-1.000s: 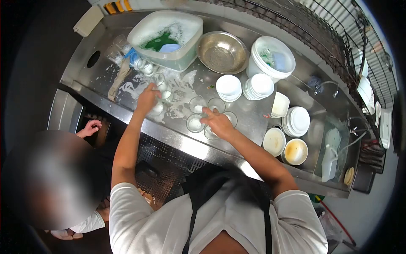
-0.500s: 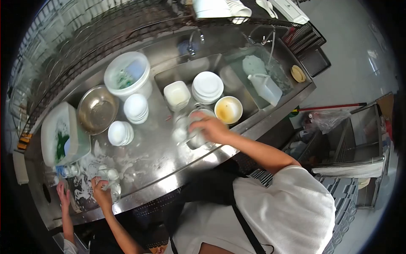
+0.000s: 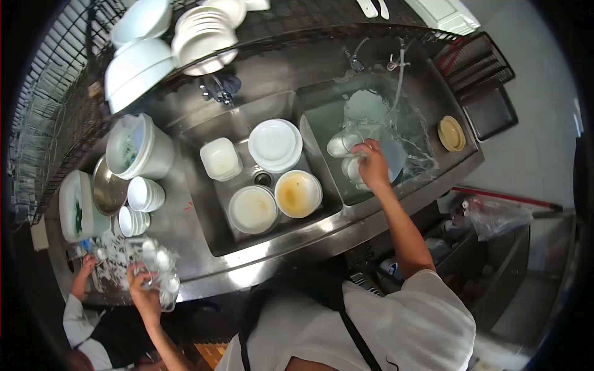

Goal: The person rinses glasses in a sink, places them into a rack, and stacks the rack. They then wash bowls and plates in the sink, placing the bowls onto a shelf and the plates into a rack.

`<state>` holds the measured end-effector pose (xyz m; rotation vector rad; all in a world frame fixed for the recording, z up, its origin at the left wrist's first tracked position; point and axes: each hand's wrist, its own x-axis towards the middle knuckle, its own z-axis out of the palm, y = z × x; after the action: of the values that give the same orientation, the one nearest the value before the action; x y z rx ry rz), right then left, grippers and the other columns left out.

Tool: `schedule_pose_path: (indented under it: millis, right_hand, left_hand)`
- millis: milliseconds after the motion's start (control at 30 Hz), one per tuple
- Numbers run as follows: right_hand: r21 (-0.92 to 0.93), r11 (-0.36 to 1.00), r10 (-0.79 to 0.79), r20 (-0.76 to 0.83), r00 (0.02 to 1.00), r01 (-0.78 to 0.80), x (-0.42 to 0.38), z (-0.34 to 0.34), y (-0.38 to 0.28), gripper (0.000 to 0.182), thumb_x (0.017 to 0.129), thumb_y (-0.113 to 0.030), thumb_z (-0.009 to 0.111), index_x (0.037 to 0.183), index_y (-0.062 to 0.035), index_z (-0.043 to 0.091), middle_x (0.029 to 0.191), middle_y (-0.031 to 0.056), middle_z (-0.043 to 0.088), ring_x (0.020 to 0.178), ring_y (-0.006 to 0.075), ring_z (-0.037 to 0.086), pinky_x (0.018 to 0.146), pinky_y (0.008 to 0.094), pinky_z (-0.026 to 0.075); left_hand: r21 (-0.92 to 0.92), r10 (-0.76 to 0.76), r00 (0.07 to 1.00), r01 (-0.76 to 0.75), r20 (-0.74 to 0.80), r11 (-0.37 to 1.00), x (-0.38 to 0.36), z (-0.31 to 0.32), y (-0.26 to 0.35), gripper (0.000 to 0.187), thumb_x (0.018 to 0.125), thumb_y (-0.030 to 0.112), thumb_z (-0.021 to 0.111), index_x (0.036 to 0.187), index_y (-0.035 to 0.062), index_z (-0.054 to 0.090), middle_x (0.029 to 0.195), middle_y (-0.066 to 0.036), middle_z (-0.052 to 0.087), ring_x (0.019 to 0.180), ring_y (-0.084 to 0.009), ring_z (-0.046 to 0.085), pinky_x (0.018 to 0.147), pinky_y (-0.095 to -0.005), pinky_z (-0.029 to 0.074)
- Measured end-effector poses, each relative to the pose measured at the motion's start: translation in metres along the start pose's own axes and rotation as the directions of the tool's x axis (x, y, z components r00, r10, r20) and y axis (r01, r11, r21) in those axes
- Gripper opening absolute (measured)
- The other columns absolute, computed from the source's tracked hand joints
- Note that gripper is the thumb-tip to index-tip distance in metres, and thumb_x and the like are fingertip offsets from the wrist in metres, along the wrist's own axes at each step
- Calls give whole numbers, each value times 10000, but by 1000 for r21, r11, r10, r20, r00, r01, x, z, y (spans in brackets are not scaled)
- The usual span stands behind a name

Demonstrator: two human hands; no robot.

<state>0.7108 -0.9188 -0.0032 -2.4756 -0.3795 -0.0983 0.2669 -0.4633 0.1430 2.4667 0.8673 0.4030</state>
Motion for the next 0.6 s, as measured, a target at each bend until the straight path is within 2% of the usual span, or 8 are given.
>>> schedule_pose_path:
  millis: [167, 233, 300, 333, 367, 500, 533, 600]
  right_hand:
    - [-91, 996, -3, 185, 983, 20, 45, 34, 51, 400, 680, 80, 660, 961, -204, 682, 1308, 90, 545, 1100, 345, 615, 864, 442, 511]
    - [-145, 981, -95, 215, 972, 127, 52, 66, 81, 397, 721, 59, 612, 1010, -201, 692, 1229, 120, 597, 1176, 336, 588, 881, 414, 512]
    - [-209, 953, -164, 253, 954, 219, 59, 106, 123, 421, 738, 37, 608, 1074, -198, 704, 1223, 130, 616, 1176, 332, 588, 884, 414, 513]
    - [-274, 893, -318, 172, 932, 356, 60, 113, 131, 474, 761, 0, 615, 1195, -179, 685, 1245, 155, 633, 1172, 333, 593, 900, 422, 512]
    - [-309, 856, -384, 155, 910, 414, 64, 122, 139, 470, 769, -18, 620, 1209, -173, 677, 1263, 153, 624, 1184, 333, 585, 924, 428, 498]
    - [-178, 943, -176, 446, 878, 280, 95, 186, 226, 467, 799, -91, 641, 1263, -150, 645, 1333, 146, 588, 1231, 330, 552, 1023, 451, 442]
    - [-381, 787, -291, 466, 836, 486, 102, 170, 213, 462, 804, -109, 648, 1265, -148, 640, 1356, 137, 573, 1261, 324, 532, 1065, 461, 413]
    - [-313, 787, -245, 633, 734, 532, 122, 128, 174, 440, 808, -120, 642, 1247, -131, 645, 1303, 138, 604, 1197, 344, 569, 1007, 437, 458]
  left_hand:
    - [-69, 88, 994, -84, 60, 994, 37, 84, 101, 384, 563, -202, 628, 861, 33, 687, 1217, -144, 587, 1184, -338, 574, 972, -370, 460]
    - [-33, 43, 992, -39, 122, 999, 55, 110, 149, 394, 577, -190, 641, 886, 47, 702, 1234, -147, 589, 1210, -348, 570, 960, -370, 477]
    - [-20, 115, 985, -114, 128, 993, 73, 146, 168, 399, 592, -179, 642, 897, 67, 717, 1253, -135, 590, 1187, -348, 593, 945, -368, 494]
    - [6, 111, 986, -113, 125, 994, 81, 166, 178, 391, 602, -170, 640, 894, 77, 721, 1262, -127, 591, 1162, -343, 609, 924, -374, 506]
    - [30, 107, 987, -111, 122, 993, 89, 187, 185, 384, 611, -160, 637, 891, 88, 725, 1270, -118, 592, 1137, -338, 624, 902, -380, 518]
    - [41, 120, 976, -130, 183, 991, 123, 266, 193, 353, 648, -108, 648, 880, 145, 732, 1285, -83, 583, 1017, -339, 662, 848, -422, 538]
    - [28, 161, 976, -167, 145, 986, 131, 293, 183, 351, 657, -105, 642, 870, 159, 731, 1271, -83, 582, 997, -341, 664, 843, -426, 542]
    - [18, 172, 976, -176, 135, 984, 144, 338, 173, 350, 669, -100, 637, 852, 183, 730, 1233, -85, 582, 982, -341, 664, 830, -436, 549]
